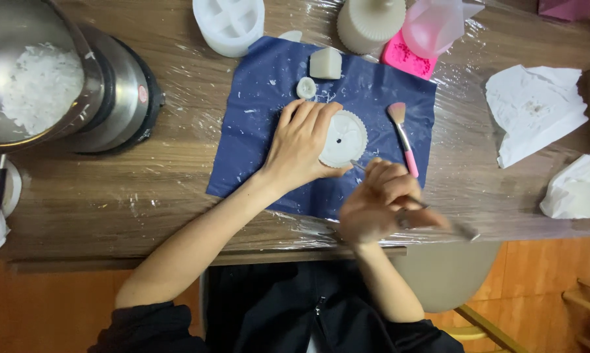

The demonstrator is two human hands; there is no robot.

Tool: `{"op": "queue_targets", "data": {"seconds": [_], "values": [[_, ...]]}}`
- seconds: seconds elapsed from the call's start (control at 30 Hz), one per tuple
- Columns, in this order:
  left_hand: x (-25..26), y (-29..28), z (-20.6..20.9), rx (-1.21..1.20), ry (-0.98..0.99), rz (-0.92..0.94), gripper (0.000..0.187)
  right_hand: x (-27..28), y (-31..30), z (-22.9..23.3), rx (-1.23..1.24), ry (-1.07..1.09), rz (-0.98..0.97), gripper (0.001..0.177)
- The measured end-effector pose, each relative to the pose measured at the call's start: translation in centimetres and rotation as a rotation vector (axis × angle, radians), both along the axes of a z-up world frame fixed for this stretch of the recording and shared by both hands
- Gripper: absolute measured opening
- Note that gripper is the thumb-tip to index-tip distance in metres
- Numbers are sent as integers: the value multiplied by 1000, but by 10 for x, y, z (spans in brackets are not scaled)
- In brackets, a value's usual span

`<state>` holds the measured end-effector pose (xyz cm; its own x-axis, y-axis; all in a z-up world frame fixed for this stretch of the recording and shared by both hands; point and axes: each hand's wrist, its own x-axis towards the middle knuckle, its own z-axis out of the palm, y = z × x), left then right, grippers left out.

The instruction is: Carving and cleaning a wax candle component using a metal tool and a brush

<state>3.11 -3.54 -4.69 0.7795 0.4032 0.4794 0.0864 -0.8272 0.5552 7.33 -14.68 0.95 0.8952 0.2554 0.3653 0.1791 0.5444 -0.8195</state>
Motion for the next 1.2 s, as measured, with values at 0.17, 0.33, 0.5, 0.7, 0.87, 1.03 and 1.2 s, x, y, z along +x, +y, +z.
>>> {"op": "queue_targets", "data": {"seconds": [0.17,0.33,0.5,0.7,0.87,1.03,1.2], "values": [[-4,2,5,-101,-22,-39,84,33,10,47,-73,123,75,42],[-12,6,23,-304,37,-200,90,81,18,57,-121,45,464,45],[-14,6,26,-260,47,-289,97,140,-4,-31,-1,-338,575,56],[-13,2,28,-207,58,-194,104,101,38,44,-240,-355,841,76],[-8,-1,18,-193,52,-136,102,96,51,48,-224,-392,955,79],[-1,-5,3,-273,10,-168,93,108,57,22,-238,-436,1010,77],[2,-4,6,-254,-30,-164,87,106,64,25,-291,-478,1032,79]]}}
